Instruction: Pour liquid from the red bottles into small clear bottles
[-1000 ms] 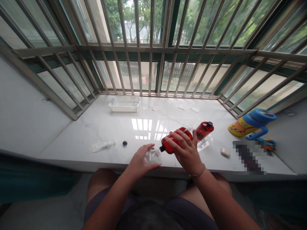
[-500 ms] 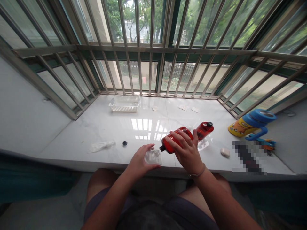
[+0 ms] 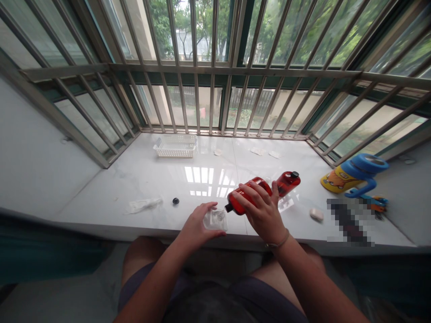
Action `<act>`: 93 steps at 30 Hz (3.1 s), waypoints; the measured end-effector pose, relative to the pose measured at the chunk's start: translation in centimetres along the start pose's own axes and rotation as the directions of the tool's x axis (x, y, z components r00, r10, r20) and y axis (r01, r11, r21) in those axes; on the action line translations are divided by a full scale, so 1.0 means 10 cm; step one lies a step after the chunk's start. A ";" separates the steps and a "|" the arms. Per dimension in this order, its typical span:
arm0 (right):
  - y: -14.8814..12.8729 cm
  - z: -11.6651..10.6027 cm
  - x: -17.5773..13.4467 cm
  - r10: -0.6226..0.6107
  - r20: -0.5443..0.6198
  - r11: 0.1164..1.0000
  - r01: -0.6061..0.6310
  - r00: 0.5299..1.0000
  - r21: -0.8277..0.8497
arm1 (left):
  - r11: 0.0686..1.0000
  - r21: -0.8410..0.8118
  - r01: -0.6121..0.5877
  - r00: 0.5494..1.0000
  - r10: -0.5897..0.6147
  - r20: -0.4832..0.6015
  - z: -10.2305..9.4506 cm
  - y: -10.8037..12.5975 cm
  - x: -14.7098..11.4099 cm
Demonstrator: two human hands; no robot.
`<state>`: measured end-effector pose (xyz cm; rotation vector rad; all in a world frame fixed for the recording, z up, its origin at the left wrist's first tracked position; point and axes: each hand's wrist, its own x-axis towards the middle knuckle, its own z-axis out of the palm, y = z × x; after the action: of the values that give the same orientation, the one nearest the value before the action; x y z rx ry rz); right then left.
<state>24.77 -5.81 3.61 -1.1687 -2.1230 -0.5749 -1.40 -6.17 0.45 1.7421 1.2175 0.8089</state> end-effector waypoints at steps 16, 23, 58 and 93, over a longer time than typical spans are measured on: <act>0.01 -0.02 0.03 -0.013 -0.008 1.000 0.013 1.000 -0.011 | 1.000 0.016 0.014 1.000 -0.014 -0.003 0.01 -0.04 0.01; 0.01 -0.03 0.04 -0.015 -0.005 1.000 0.015 1.000 -0.017 | 1.000 0.010 0.019 1.000 -0.019 -0.007 0.02 -0.09 0.01; 0.01 -0.04 0.07 -0.043 -0.008 0.999 0.042 0.999 -0.031 | 0.999 -0.008 0.054 0.998 -0.054 -0.018 0.03 -0.09 0.00; 0.02 -0.08 0.15 -0.110 0.009 0.992 0.110 0.994 -0.064 | 0.998 -0.014 0.069 0.998 -0.069 -0.002 0.02 -0.13 -0.01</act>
<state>24.60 -5.40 5.25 -1.0940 -2.1984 -0.6949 -1.82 -6.12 -0.77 1.6795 1.2638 0.7776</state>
